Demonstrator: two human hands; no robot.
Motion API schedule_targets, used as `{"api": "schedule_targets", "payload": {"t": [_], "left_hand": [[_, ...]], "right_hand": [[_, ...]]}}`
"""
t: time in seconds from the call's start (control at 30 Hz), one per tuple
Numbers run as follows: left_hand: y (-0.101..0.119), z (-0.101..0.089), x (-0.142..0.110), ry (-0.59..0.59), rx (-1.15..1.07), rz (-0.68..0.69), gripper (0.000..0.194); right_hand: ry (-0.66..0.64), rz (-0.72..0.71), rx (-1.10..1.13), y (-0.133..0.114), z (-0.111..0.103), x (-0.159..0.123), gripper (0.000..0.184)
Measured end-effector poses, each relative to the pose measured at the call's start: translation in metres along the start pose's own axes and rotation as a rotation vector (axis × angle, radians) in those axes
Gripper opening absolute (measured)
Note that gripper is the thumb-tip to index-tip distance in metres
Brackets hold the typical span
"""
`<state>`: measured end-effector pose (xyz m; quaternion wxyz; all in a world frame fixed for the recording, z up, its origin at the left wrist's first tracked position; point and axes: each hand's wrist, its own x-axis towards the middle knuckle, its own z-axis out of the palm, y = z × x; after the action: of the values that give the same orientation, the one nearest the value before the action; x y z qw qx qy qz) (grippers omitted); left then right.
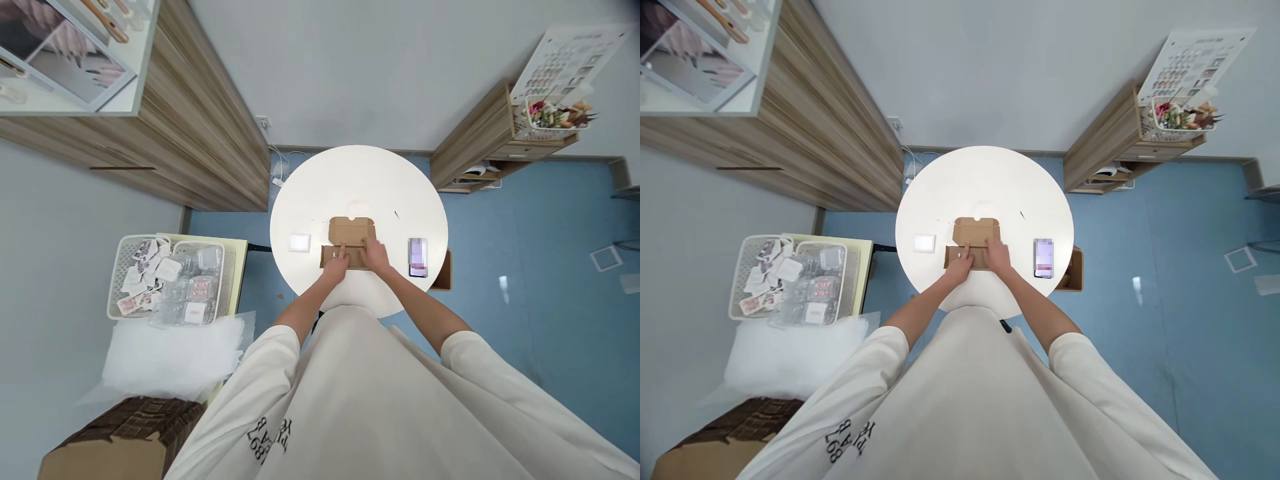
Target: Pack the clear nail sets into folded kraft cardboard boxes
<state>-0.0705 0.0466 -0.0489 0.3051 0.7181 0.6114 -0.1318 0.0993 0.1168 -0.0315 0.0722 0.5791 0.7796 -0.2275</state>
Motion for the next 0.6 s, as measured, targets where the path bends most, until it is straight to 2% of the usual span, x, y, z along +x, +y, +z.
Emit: {"api": "schedule_targets", "payload": {"t": [0.03, 0.1, 0.2, 0.33, 0.47, 0.53, 0.6], "left_hand": [[0.0, -0.001, -0.001, 0.0, -0.012, 0.001, 0.044], [0.0, -0.002, -0.002, -0.003, -0.036, 0.005, 0.038], [-0.001, -0.002, -0.003, 0.004, -0.06, 0.009, 0.033], [0.0, 0.002, -0.008, 0.045, -0.127, 0.022, 0.042], [-0.008, 0.008, -0.027, 0.238, -0.248, 0.05, 0.05], [-0.019, 0.013, -0.037, 0.369, -0.336, -0.039, 0.049], [-0.033, 0.018, -0.045, 0.473, -0.448, -0.218, 0.047]], "right_hand": [[-0.098, -0.043, -0.016, -0.005, 0.003, -0.006, 0.054], [-0.229, -0.04, -0.067, -0.012, 0.009, -0.014, 0.079], [-0.331, -0.005, -0.128, -0.015, 0.017, -0.018, 0.097], [-0.341, -0.009, -0.146, -0.014, 0.021, -0.017, 0.096], [-0.342, 0.008, -0.147, -0.015, 0.02, -0.018, 0.095], [-0.352, 0.015, -0.139, -0.016, 0.02, -0.019, 0.095], [-0.358, 0.012, -0.128, -0.016, 0.019, -0.02, 0.095]]}}
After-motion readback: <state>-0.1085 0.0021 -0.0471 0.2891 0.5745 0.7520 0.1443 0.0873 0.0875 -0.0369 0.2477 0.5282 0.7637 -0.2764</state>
